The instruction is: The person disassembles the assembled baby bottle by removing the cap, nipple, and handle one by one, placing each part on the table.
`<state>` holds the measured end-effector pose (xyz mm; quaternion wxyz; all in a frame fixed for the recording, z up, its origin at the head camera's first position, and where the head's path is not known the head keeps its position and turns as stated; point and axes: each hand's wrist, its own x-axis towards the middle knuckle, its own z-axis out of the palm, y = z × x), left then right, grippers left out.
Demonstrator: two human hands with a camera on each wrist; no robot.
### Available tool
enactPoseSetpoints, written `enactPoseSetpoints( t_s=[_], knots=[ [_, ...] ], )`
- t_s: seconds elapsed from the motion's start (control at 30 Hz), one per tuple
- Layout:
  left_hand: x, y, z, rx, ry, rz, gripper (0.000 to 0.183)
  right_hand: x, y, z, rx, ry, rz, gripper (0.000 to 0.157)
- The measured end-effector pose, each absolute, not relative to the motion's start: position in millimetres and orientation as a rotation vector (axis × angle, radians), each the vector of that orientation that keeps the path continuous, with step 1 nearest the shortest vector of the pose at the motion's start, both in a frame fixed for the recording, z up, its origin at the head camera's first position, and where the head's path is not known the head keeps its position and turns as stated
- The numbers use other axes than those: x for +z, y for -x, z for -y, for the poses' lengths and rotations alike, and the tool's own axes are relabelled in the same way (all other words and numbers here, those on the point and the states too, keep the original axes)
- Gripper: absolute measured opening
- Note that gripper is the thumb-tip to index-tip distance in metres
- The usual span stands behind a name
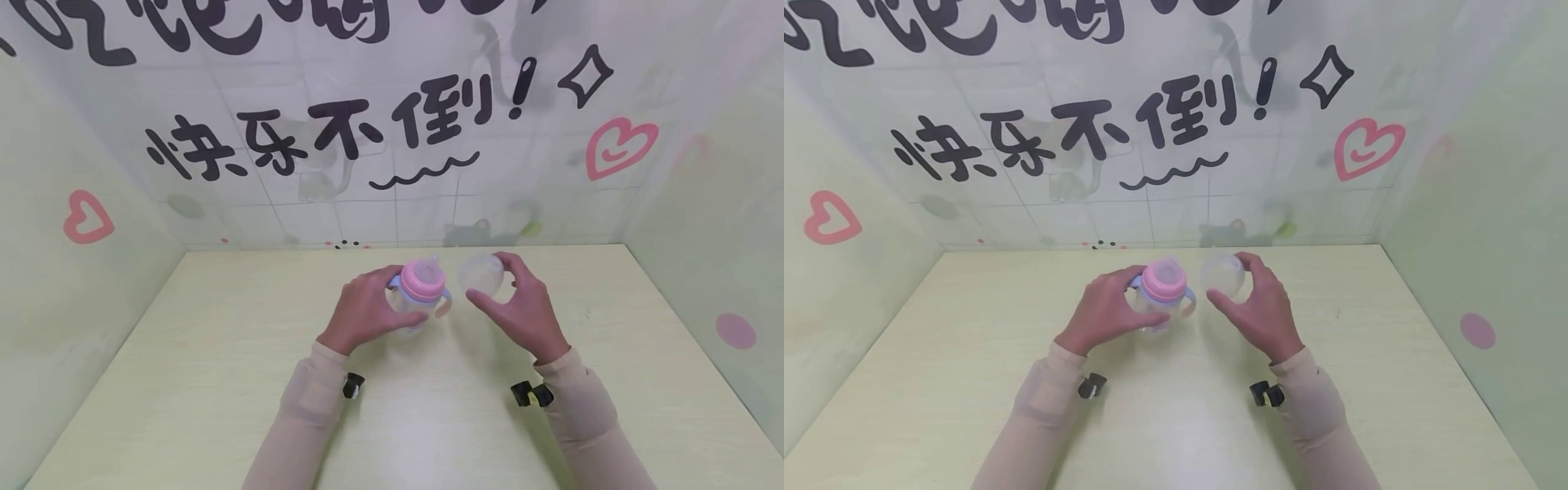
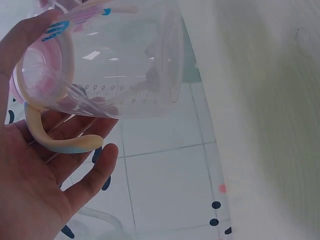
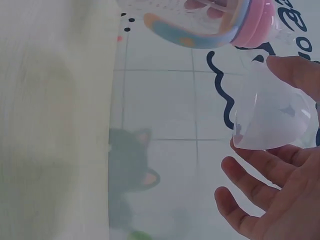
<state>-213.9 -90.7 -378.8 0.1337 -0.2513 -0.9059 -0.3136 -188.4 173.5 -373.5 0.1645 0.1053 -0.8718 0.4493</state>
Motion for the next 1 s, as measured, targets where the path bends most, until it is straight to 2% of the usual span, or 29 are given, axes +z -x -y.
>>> enactPoseSetpoints(
  t_s=[0.37,1.0],
  knots=[
    [-373,213,98,-0.923,0.701,2.615,0.071,-394,196,-174,1.084,-0.285,2.783,0.061],
    [-370,213,102,-0.939,0.690,2.603,0.071,-420,201,-165,1.195,-0.463,2.904,0.059]
  ],
)
